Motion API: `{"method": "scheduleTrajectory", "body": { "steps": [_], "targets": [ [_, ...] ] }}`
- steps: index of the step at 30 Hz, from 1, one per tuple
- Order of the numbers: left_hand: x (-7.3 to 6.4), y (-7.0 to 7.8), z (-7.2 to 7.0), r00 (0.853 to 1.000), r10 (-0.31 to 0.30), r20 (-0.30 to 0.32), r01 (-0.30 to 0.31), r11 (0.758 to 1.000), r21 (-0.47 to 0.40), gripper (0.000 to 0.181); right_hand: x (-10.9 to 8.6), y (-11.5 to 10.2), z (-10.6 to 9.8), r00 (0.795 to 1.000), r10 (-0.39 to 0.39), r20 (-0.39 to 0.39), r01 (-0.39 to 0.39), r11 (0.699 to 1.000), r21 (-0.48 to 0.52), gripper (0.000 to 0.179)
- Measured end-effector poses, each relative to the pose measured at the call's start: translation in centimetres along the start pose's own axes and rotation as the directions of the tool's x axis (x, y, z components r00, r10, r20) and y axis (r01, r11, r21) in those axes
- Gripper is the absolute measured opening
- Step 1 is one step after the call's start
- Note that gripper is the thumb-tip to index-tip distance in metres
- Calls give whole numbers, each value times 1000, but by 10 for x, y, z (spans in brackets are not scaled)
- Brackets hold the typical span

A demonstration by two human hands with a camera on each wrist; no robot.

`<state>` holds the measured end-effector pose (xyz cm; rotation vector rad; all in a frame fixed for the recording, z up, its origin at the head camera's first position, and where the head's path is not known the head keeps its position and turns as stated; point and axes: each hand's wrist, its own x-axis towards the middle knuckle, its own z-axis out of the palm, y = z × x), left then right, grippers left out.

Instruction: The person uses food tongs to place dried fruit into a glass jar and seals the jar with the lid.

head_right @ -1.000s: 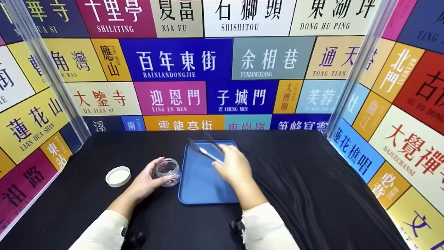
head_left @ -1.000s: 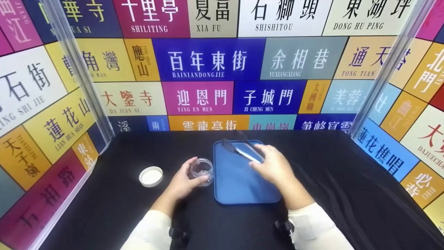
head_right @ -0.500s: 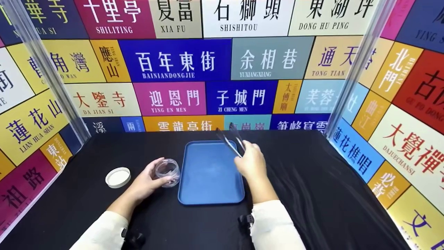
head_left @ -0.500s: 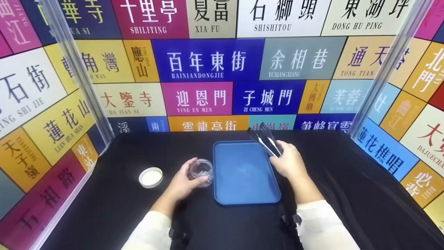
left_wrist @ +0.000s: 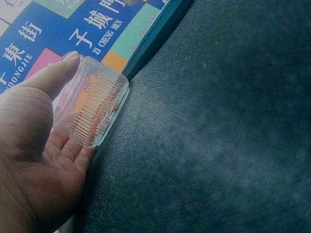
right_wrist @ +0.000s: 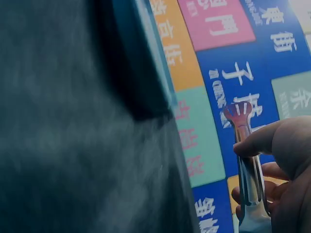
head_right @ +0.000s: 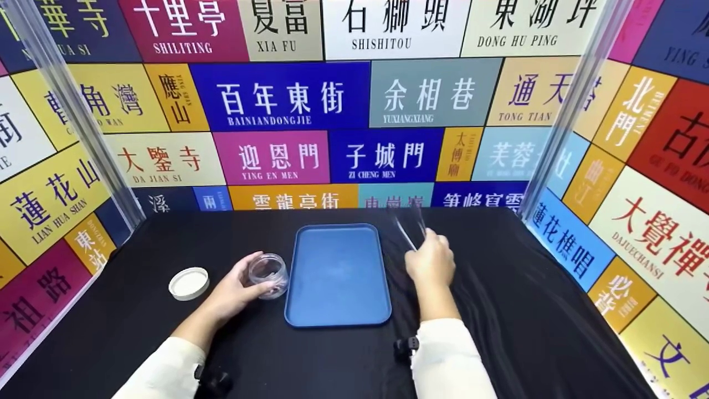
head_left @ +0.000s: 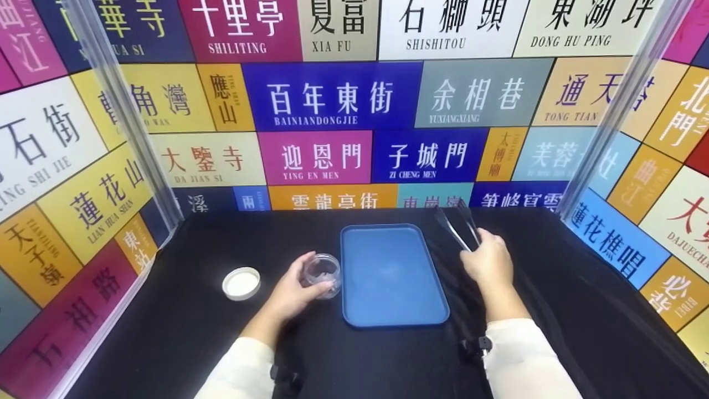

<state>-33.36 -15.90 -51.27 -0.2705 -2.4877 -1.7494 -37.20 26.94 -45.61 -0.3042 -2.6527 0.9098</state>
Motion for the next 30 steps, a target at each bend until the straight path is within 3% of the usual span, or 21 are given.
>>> {"method": "scheduleTrajectory", "body": {
  "steps": [8,14,23,30],
  "targets": [
    [-1,1,1,1000,3,-2,-3,1000,-9,86,8,30,-6,995,96,-26,-97,995,-22,73],
    [0,1,1,1000,1,2,-1,1000,2,86,10,45,-6,991,135,25,-134,990,-36,74],
    [1,1,0,1000,-18,-5,18,1000,10,87,8,51,-3,988,148,35,-146,988,-60,72],
    [1,1,1,1000,-14,3,14,1000,7,88,7,53,-5,974,210,89,-202,975,-91,72]
  ]
}}
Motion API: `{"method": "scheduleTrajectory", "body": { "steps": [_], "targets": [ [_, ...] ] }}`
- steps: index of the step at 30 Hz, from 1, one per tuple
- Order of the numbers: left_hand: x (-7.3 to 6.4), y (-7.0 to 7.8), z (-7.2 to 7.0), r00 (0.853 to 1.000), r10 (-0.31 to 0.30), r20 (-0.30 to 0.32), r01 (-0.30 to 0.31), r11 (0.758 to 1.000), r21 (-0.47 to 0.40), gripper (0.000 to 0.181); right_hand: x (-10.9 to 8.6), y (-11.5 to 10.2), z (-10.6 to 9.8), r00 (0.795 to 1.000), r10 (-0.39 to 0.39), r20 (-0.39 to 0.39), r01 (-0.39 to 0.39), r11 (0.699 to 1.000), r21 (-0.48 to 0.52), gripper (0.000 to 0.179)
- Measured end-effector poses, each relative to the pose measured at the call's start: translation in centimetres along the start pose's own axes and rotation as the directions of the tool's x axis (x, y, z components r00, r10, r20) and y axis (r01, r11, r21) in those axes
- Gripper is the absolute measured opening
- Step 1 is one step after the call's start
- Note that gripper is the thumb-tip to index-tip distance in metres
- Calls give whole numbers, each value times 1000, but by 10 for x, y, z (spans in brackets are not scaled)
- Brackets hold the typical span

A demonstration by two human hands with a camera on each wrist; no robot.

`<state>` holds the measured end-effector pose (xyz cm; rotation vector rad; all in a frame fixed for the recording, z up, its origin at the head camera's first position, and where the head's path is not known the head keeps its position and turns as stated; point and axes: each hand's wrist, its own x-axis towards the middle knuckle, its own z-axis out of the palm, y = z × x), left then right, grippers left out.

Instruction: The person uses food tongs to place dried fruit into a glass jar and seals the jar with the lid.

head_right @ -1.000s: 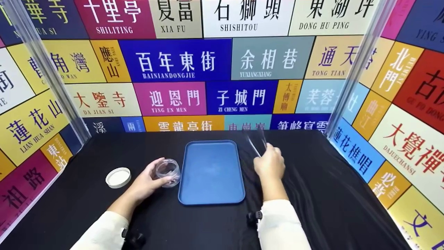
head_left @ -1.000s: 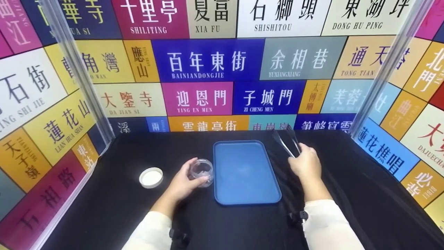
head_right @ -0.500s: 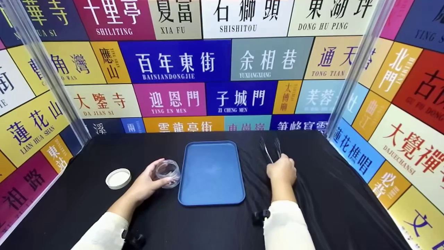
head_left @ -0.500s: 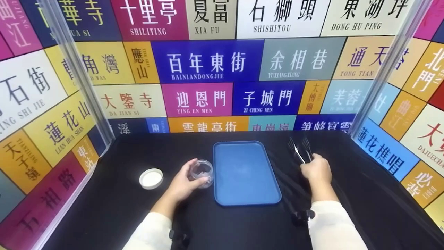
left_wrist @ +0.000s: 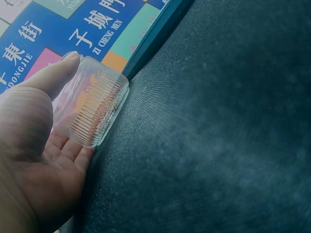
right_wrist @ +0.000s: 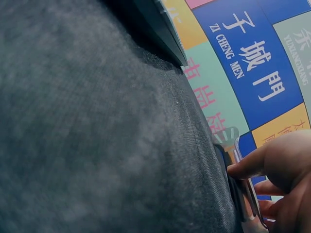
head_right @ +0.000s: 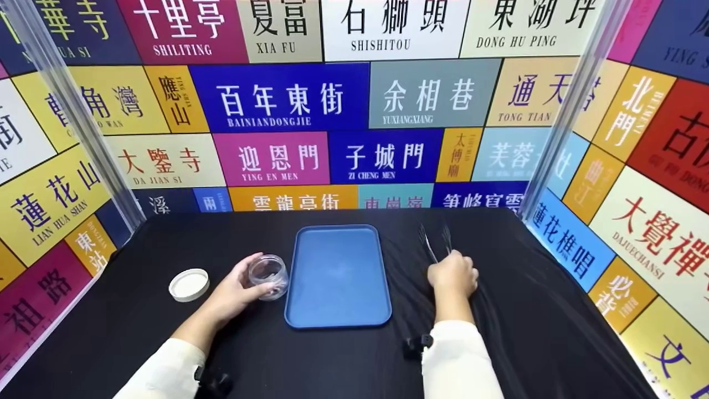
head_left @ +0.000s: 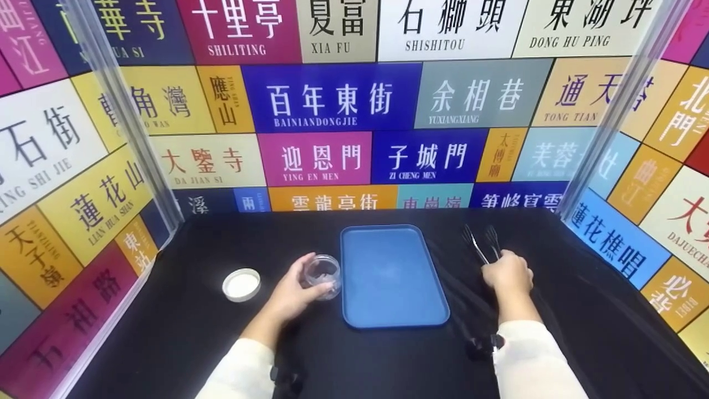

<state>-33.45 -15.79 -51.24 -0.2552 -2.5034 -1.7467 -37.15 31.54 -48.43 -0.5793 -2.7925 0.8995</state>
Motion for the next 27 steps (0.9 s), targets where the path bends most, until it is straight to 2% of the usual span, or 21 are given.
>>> {"method": "scheduleTrajectory", "body": {
  "steps": [4,9,13,16,18,21,27],
  "targets": [
    [0,1,0,1000,-5,3,5,1000,-2,88,-1,-2,-1,1000,10,-15,-10,1000,15,74],
    [-1,0,0,1000,-13,-5,13,1000,11,87,-2,-12,-2,996,12,-92,-5,997,77,75],
    [-1,0,0,1000,-15,-8,15,1000,8,87,-6,-29,0,988,-39,-148,55,993,106,72],
    [0,0,0,1000,-15,-5,15,1000,1,87,-11,-44,6,977,-115,-177,139,982,127,69],
    [0,-1,0,1000,-13,-3,13,1000,-2,87,-16,-54,11,969,-176,-176,203,967,154,67],
    [0,-1,0,1000,-11,-7,11,1000,7,86,-24,-71,20,952,-269,-149,298,926,232,67],
    [0,-1,-1,1000,-14,-8,14,1000,14,86,-45,-102,37,920,-388,-53,379,846,376,72]
  ]
}}
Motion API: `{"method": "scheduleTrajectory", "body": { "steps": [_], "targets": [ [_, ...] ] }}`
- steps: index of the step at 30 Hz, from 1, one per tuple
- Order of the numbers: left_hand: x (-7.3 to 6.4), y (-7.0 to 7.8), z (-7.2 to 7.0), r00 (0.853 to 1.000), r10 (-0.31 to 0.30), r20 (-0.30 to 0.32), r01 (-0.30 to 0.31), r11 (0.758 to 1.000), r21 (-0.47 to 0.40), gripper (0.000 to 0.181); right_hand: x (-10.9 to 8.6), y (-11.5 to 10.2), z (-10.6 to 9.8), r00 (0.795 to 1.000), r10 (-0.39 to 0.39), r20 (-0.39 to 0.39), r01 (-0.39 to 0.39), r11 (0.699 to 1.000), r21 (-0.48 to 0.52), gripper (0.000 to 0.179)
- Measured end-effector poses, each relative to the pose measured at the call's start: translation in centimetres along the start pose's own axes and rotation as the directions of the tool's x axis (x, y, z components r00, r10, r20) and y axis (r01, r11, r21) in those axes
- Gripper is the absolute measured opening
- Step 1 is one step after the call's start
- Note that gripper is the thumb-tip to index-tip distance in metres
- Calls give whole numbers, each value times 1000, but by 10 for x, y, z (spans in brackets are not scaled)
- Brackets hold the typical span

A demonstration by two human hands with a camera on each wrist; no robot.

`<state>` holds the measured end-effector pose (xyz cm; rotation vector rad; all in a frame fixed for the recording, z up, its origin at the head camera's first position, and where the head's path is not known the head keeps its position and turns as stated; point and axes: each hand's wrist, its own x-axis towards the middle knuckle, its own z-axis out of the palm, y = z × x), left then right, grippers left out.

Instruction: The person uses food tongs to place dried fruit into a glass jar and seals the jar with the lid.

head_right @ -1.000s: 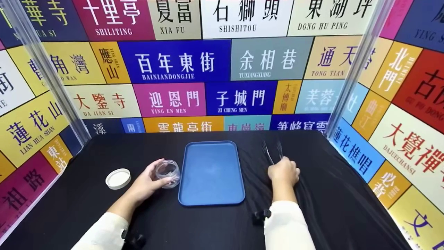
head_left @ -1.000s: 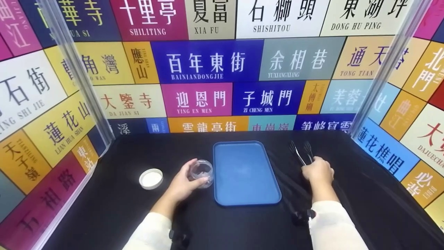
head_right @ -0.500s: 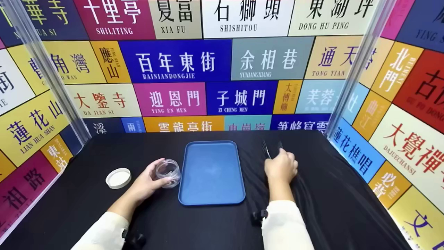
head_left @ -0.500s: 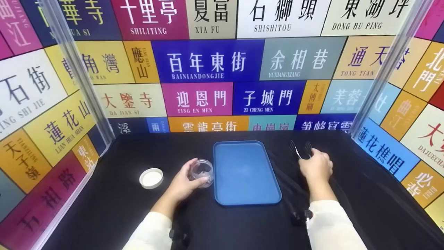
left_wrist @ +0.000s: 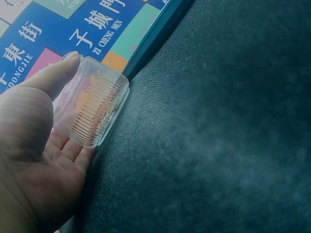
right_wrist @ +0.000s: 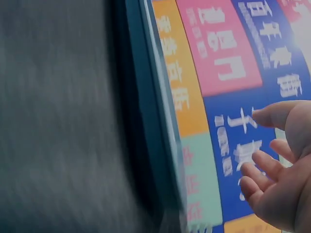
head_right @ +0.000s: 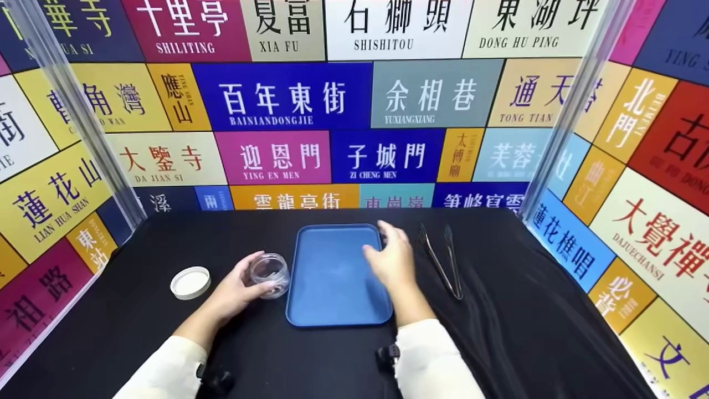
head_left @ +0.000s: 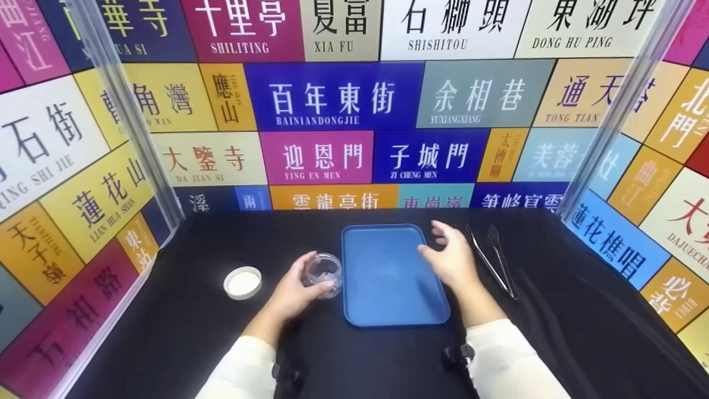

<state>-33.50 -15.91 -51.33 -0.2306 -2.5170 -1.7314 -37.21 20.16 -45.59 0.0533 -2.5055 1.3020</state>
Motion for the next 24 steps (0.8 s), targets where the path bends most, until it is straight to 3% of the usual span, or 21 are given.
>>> {"method": "scheduleTrajectory", "body": {
  "steps": [8,14,18,24],
  "targets": [
    [0,1,0,1000,-15,-1,15,1000,-8,87,-16,-29,36,983,-104,154,78,983,166,72],
    [-1,0,-2,1000,-21,-4,21,1000,-8,89,-26,-51,64,957,-152,247,98,971,217,74],
    [-1,0,-1,1000,1,-4,-1,1000,1,88,-31,-63,78,931,-178,319,102,965,243,81],
    [0,1,-1,999,40,8,-39,999,-11,89,-34,-76,97,874,-220,433,121,962,244,92]
  ]
}}
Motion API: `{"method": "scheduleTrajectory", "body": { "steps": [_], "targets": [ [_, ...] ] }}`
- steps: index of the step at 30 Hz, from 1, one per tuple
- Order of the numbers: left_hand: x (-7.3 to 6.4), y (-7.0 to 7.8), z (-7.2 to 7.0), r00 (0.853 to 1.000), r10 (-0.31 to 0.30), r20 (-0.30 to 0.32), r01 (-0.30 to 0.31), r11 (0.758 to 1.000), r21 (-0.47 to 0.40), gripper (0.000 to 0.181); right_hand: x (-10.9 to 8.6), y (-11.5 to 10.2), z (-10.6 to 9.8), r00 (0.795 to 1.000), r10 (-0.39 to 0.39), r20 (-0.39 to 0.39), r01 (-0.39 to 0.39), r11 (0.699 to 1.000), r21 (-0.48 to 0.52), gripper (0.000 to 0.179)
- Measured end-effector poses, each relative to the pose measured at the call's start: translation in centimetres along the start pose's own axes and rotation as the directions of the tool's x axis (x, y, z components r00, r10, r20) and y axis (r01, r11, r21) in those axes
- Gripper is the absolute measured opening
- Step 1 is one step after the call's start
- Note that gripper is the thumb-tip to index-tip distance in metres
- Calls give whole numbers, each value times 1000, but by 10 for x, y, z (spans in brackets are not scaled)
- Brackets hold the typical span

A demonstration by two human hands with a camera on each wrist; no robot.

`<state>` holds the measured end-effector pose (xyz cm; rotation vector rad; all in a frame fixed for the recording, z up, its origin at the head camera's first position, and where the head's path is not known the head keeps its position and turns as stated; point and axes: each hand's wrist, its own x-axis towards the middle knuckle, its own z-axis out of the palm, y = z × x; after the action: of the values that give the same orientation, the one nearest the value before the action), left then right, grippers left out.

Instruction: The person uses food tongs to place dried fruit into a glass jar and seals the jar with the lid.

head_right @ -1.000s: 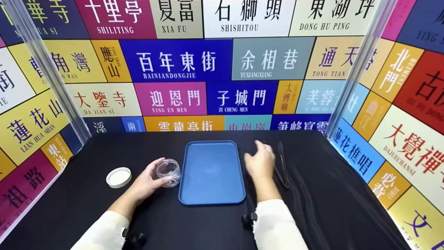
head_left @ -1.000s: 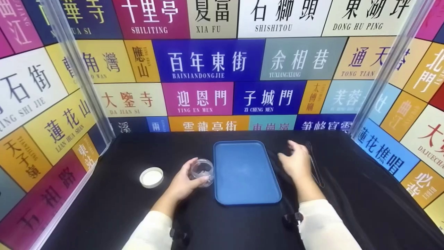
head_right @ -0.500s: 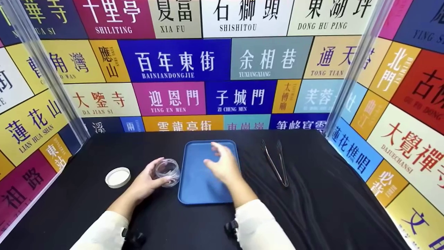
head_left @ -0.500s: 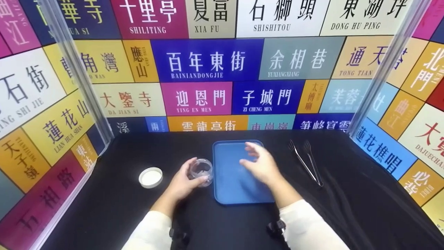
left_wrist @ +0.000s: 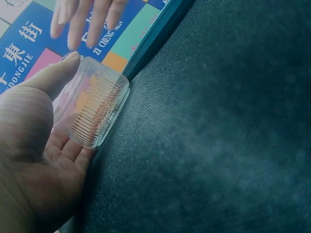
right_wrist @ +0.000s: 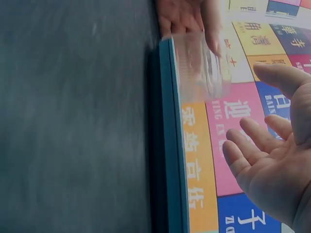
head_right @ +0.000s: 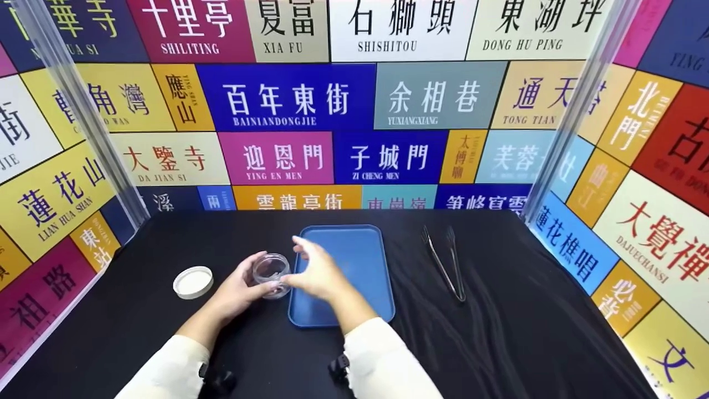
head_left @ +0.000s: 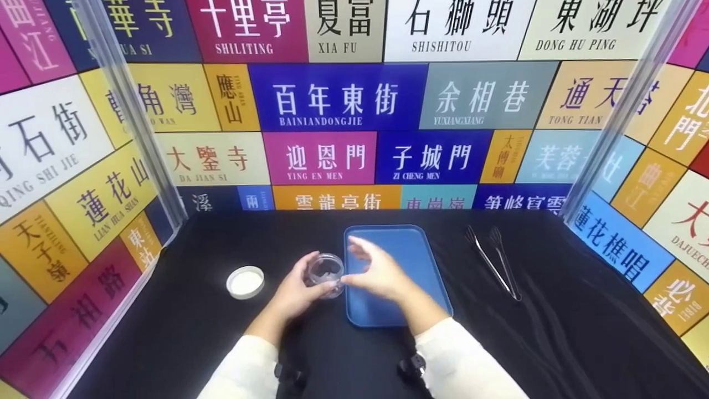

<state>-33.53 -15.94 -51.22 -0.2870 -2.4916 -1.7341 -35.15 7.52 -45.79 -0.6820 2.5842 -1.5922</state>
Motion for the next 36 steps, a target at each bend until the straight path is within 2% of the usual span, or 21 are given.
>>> {"method": "scheduleTrajectory", "body": {
  "steps": [6,11,14,18,25,29,33,36],
  "targets": [
    [-1,-1,-3,1000,9,0,-9,1000,6,89,10,-2,16,993,-9,118,11,1000,-22,102],
    [-1,-1,-2,1000,-7,8,8,1000,-29,91,16,1,26,984,-31,175,52,992,-116,113],
    [-1,-2,0,1000,-5,6,6,999,-38,92,21,5,32,985,-36,171,65,984,-167,115],
    [1,-2,0,1000,-9,1,9,999,-41,91,27,8,38,989,-29,146,55,983,-175,115],
    [0,0,-2,998,-52,25,55,989,-134,88,27,15,44,995,7,101,5,993,-118,115],
    [0,2,-2,997,-62,39,68,980,-186,87,26,18,44,996,6,92,1,996,-85,110],
    [0,5,-6,998,-56,42,65,966,-252,91,28,21,45,995,-5,101,12,998,-69,105],
    [2,6,-11,999,-40,23,45,956,-289,90,29,23,46,995,-13,104,19,998,-57,100]
  ]
}}
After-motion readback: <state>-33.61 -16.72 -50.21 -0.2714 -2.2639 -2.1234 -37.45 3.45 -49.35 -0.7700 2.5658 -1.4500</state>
